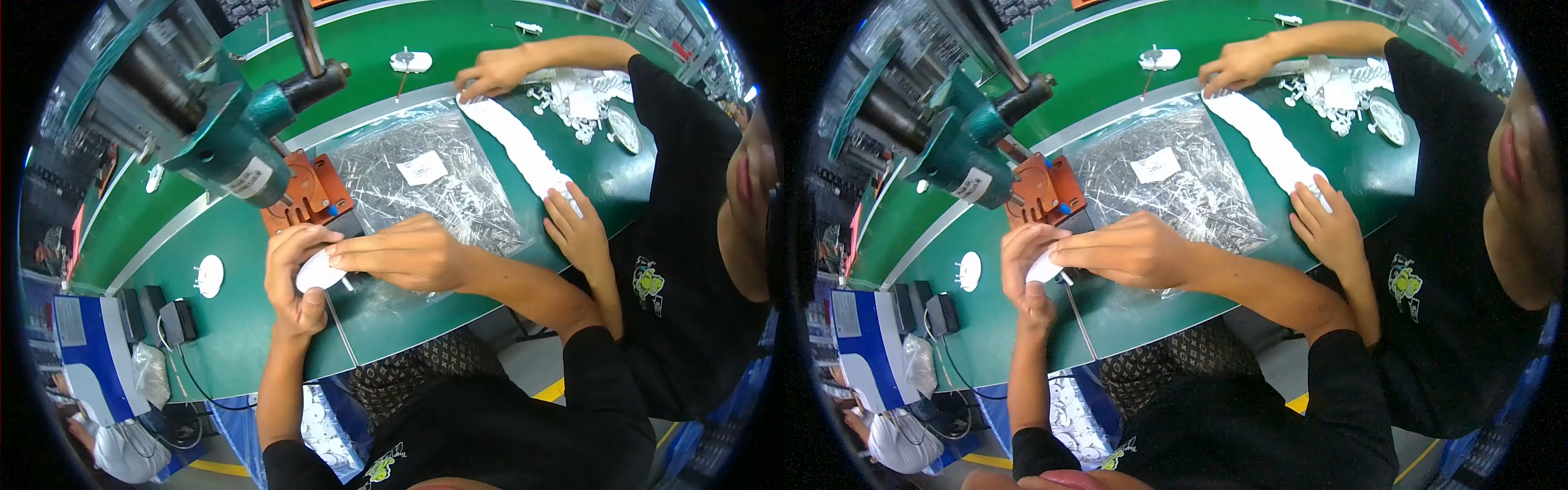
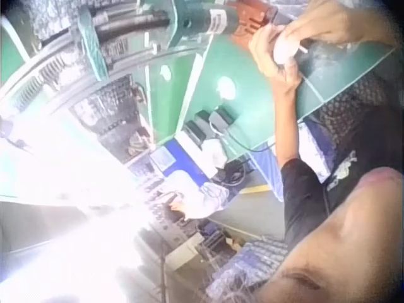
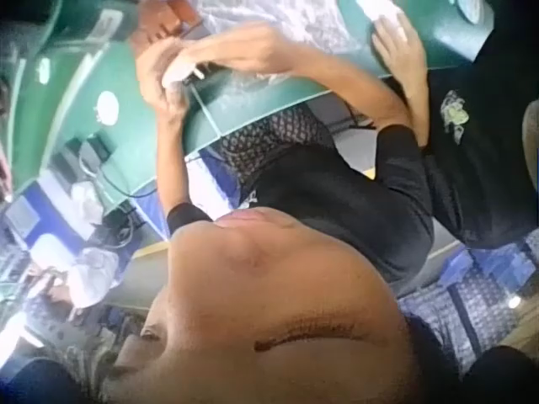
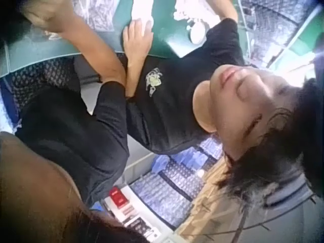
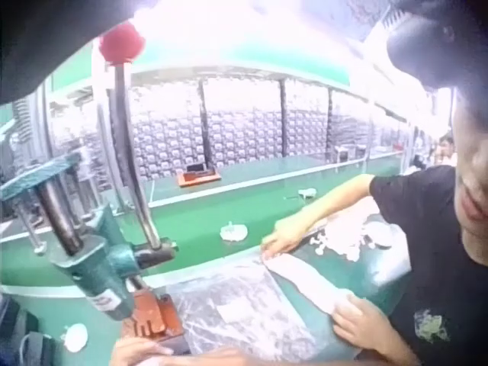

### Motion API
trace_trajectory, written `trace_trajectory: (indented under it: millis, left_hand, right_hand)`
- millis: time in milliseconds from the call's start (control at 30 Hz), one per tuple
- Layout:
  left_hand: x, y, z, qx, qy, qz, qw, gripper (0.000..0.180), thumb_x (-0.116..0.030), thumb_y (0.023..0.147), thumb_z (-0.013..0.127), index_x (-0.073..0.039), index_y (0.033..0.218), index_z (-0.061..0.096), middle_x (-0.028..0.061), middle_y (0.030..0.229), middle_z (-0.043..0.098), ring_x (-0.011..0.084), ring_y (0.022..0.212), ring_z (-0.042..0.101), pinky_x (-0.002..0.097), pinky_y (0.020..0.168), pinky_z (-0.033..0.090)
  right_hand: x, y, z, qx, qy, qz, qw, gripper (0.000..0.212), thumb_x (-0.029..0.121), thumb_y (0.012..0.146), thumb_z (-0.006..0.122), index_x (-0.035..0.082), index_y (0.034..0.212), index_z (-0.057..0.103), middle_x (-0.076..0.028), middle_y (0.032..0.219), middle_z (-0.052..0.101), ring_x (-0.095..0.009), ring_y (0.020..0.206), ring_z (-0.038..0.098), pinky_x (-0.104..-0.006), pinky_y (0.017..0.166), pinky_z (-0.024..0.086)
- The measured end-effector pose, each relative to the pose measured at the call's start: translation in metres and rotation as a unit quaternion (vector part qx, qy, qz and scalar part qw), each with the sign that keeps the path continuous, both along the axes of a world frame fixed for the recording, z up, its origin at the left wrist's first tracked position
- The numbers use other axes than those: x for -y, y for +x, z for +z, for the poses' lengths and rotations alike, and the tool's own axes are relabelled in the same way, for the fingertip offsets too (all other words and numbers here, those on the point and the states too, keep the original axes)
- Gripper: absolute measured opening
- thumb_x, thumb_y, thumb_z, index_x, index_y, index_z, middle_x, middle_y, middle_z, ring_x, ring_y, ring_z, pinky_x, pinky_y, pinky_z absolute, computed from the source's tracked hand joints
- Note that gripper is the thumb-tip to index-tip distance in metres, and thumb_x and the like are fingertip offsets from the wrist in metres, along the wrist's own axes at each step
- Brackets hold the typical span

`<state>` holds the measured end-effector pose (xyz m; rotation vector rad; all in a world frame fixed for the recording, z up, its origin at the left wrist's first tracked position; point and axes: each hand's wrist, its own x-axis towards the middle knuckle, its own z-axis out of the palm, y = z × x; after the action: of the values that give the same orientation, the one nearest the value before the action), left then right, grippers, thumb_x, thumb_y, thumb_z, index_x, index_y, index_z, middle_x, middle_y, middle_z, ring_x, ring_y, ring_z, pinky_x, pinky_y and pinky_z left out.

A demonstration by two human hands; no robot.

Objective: The person assembles electronic components by hand, placing white plastic discs, metal pins, and plastic components into an assembly jig, then pressing them together using a manual lever press.

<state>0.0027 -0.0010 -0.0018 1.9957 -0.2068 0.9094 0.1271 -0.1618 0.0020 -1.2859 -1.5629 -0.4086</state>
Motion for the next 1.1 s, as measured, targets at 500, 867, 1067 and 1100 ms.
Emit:
trace_trajectory:
  millis: [500, 867, 1067, 1100]
  left_hand:
    - [-0.019, 0.011, 0.012, 0.046, 0.114, 0.220, 0.968, 0.039, -0.018, 0.091, 0.045, 0.002, 0.125, 0.050, 0.0154, 0.130, 0.051, 0.0366, 0.132, 0.034, 0.0454, 0.107, 0.028]
    - [-0.024, 0.021, 0.010, -0.061, 0.177, 0.221, 0.957, 0.035, -0.017, 0.086, 0.061, -0.001, 0.116, 0.056, 0.0172, 0.123, 0.054, 0.0401, 0.125, 0.041, 0.0474, 0.104, 0.032]
    - [-0.022, 0.020, 0.032, -0.091, 0.126, 0.195, 0.969, 0.050, -0.022, 0.072, 0.078, -0.002, 0.111, 0.055, 0.0176, 0.118, 0.055, 0.0361, 0.116, 0.050, 0.0417, 0.094, 0.042]
    - [-0.024, 0.021, 0.031, -0.077, 0.146, 0.204, 0.965, 0.052, -0.022, 0.071, 0.079, -0.003, 0.113, 0.054, 0.0181, 0.119, 0.056, 0.0366, 0.112, 0.052, 0.0406, 0.091, 0.045]
  right_hand:
    - [-0.042, -0.001, 0.021, 0.262, -0.138, -0.205, 0.933, 0.048, 0.012, 0.075, 0.060, 0.003, 0.122, 0.057, -0.018, 0.125, 0.059, -0.014, 0.054, 0.062, -0.0245, 0.048, 0.050]
    - [-0.024, 0.012, 0.014, 0.122, -0.075, -0.148, 0.979, 0.034, 0.011, 0.074, 0.068, 0.007, 0.108, 0.064, -0.010, 0.113, 0.064, -0.019, 0.064, 0.067, -0.0292, 0.053, 0.054]
    - [-0.022, 0.028, 0.023, 0.046, 0.035, -0.151, 0.987, 0.015, 0.004, 0.077, 0.064, 0.004, 0.092, 0.067, -0.010, 0.086, 0.068, -0.023, 0.062, 0.066, -0.0314, 0.054, 0.053]
    - [-0.020, 0.033, 0.028, 0.030, 0.047, -0.156, 0.986, 0.018, 0.003, 0.082, 0.060, 0.003, 0.099, 0.065, -0.011, 0.091, 0.068, -0.022, 0.068, 0.067, -0.0295, 0.059, 0.054]
